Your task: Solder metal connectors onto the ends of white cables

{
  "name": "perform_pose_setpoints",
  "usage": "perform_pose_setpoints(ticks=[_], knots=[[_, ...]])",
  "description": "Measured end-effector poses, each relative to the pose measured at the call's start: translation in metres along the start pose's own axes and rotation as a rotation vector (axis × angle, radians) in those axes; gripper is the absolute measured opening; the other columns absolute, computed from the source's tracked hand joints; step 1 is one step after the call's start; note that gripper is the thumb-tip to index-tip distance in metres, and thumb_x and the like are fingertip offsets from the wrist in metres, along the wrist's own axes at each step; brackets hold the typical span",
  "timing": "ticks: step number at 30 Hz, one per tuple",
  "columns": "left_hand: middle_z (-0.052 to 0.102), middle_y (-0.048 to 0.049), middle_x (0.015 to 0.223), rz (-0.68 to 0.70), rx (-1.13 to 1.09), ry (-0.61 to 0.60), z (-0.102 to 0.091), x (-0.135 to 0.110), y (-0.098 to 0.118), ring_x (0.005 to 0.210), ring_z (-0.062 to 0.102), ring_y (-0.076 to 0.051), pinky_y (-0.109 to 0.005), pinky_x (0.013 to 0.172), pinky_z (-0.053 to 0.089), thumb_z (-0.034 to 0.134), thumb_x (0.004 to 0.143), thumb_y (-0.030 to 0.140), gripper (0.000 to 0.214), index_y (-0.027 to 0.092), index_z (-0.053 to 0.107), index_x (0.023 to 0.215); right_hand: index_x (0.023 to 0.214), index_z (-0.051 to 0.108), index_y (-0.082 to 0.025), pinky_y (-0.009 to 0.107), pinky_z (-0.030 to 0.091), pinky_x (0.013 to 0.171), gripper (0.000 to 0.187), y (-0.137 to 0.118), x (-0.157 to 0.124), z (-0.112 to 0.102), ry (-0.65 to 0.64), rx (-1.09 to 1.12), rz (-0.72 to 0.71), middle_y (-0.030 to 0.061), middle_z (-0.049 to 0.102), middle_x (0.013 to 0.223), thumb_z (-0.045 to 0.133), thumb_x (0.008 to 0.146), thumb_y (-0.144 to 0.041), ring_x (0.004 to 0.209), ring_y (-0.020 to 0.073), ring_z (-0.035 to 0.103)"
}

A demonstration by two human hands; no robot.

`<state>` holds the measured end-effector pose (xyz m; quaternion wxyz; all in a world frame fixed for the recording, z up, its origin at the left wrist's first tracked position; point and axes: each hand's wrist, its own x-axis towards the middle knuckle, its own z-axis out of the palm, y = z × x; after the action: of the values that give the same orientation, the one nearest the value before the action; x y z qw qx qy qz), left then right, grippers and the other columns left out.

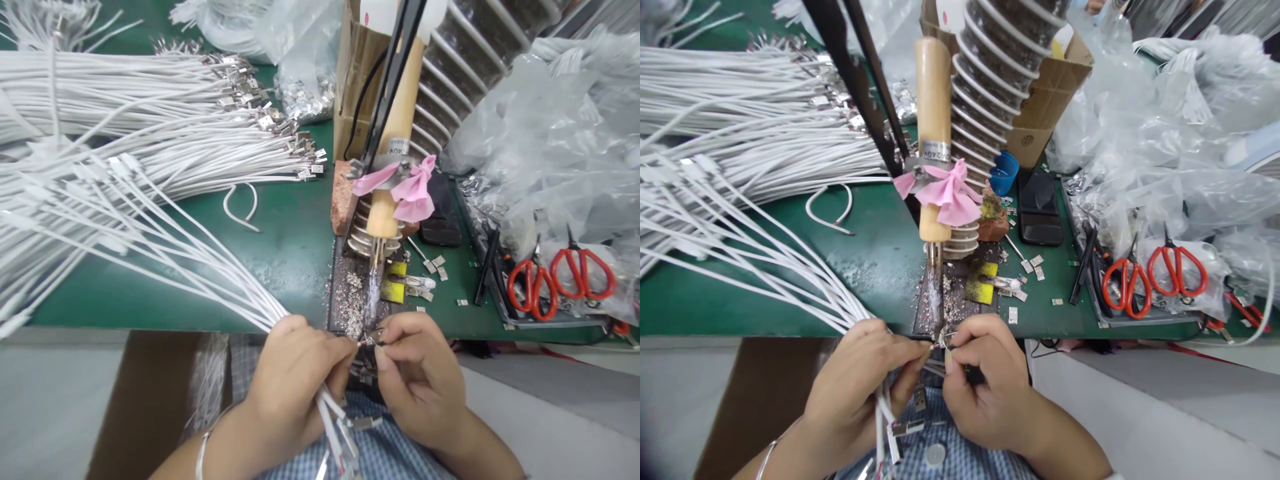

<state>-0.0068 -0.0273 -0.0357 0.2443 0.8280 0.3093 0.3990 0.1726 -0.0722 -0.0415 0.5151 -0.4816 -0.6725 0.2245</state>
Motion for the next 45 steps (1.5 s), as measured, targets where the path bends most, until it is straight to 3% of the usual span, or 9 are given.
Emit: perform_pose_setpoints(ticks=[31,45], knots=[[0.072,-0.001,0.076,0.011,-0.01,0.001,-0.003,0.002,0.001,0.062,0.061,-0.012,-0.031,0.065,0.038,0.058,0.084,-0.001,0.02,0.013,0.063,0.096,0.092,0.057,-0.021,0.034,0.057,0.072,0.026,-0.004,0.012,-0.003,-0.02,-0.051,-0.073,0.0034,0.056,0.091,0.057,0.078,0.001,0.081,0.0179,0.063],[0.07,-0.0014,0.074,0.012,-0.025,-0.04,-0.003,-0.003,0.0,0.061,0.057,-0.013,-0.032,0.065,0.036,0.058,0.084,-0.001,0.019,0.012,0.064,0.096,0.089,0.056,-0.022,0.033,0.056,0.071,0.024,-0.002,0.004,-0.005,-0.049,0.05,0.035,0.0032,0.058,0.092,0.057,0.079,0.0,0.081,0.0176,0.062]])
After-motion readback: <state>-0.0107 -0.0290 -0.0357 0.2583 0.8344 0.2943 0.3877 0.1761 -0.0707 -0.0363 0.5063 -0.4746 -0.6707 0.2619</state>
